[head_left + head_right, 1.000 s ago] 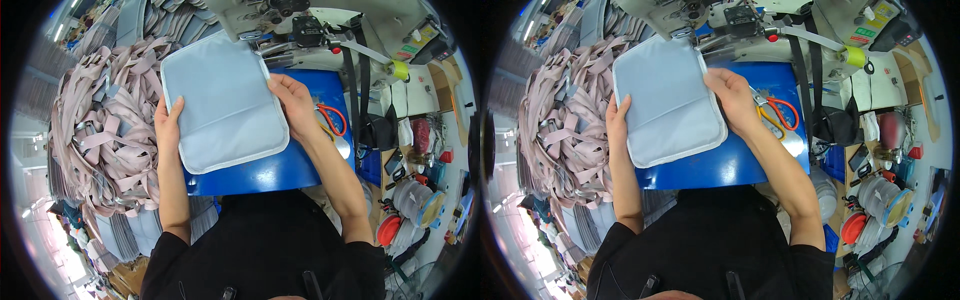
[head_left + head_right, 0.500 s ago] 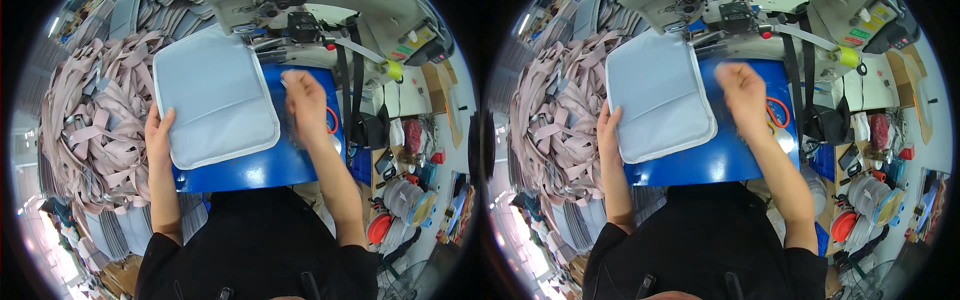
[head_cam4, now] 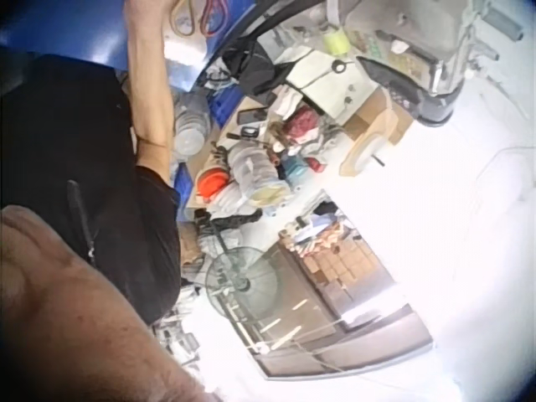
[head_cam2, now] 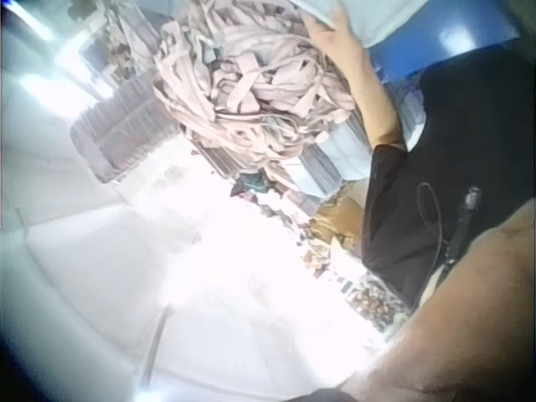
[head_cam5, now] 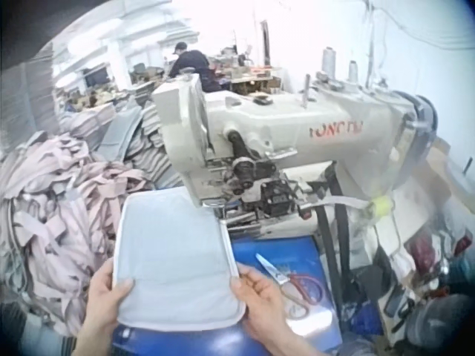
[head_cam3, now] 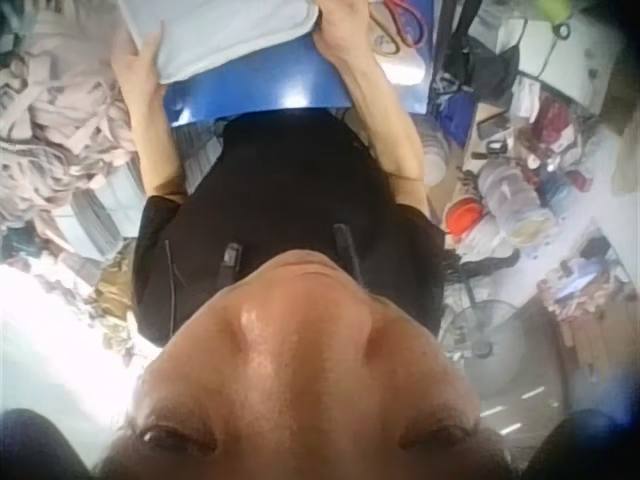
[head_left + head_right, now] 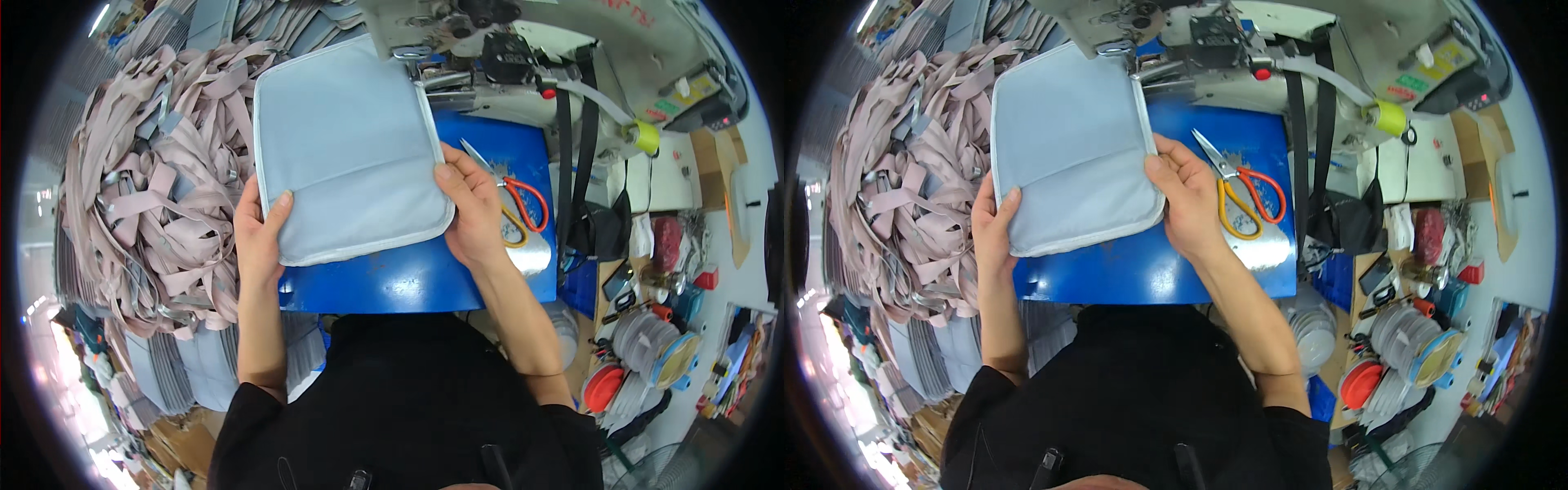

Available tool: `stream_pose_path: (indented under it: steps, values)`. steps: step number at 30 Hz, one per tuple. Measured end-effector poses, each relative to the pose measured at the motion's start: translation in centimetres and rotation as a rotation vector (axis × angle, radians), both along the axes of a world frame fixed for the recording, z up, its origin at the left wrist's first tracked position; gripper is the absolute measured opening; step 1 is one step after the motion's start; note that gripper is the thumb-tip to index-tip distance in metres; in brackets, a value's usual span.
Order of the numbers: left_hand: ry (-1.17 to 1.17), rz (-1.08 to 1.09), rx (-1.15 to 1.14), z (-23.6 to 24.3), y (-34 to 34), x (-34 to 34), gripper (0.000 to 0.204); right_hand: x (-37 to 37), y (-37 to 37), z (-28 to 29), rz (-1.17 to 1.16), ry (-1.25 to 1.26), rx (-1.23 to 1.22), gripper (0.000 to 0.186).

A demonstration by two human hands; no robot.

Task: The person sews the edges of light-colored fabric pouches using a sewing machine. They repeatedly pick up pouches from a pile, align the edges under the machine's presser foot, and sew along the perimeter. After sewing, they trim excess threads with scissors and place the finished pouches into a stack.

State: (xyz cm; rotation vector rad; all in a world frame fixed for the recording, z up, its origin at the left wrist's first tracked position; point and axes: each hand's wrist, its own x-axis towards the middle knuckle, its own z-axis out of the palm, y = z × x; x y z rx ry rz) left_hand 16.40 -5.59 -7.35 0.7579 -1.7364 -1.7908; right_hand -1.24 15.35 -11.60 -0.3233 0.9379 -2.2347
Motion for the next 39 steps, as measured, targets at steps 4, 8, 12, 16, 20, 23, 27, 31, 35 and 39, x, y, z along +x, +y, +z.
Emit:
stream_pose_path:
  steps: [4,8,12,16,20,23,27,31,35,39]
  values:
    - [0.021,-0.001,-0.008,1.1,-1.9,-2.0,0.051,-1.2,-1.6,0.9,-0.019,-0.051,-0.035,0.040]
    - [0.040,0.007,-0.051,2.0,-3.2,-3.7,0.048,-2.8,-3.9,0.7,-0.043,-0.044,-0.034,0.035]
    - [0.089,-0.050,-0.062,1.3,-6.0,-6.1,0.048,-4.7,-4.5,-0.2,-0.073,0.015,0.039,0.027]
    - [0.115,-0.065,-0.023,1.1,-7.3,-7.2,0.048,-6.0,0.4,4.4,-0.353,0.450,0.492,0.021]
    - [0.162,-0.067,-0.001,-0.6,-8.5,-6.7,0.050,-12.6,9.7,13.7,-1.145,1.043,0.478,0.025]
    - [0.188,-0.085,0.047,-0.6,-8.3,-7.4,0.052,-19.8,16.9,21.2,-1.462,1.315,0.685,0.034]
    - [0.225,-0.141,0.120,-0.9,-8.1,-7.1,0.060,-36.2,28.5,25.7,-1.288,1.295,1.221,0.053]
    - [0.190,-0.113,0.107,-0.8,-5.5,-6.2,0.075,-46.2,35.5,25.6,-0.701,0.478,1.058,0.062]
    - [0.269,0.032,0.142,-3.5,-4.6,-3.5,0.075,-43.0,31.4,19.4,-0.864,0.577,0.664,0.056]
    - [0.170,0.112,0.179,-9.3,-5.7,0.3,0.065,-39.8,32.0,17.4,-0.971,0.581,0.429,0.055]
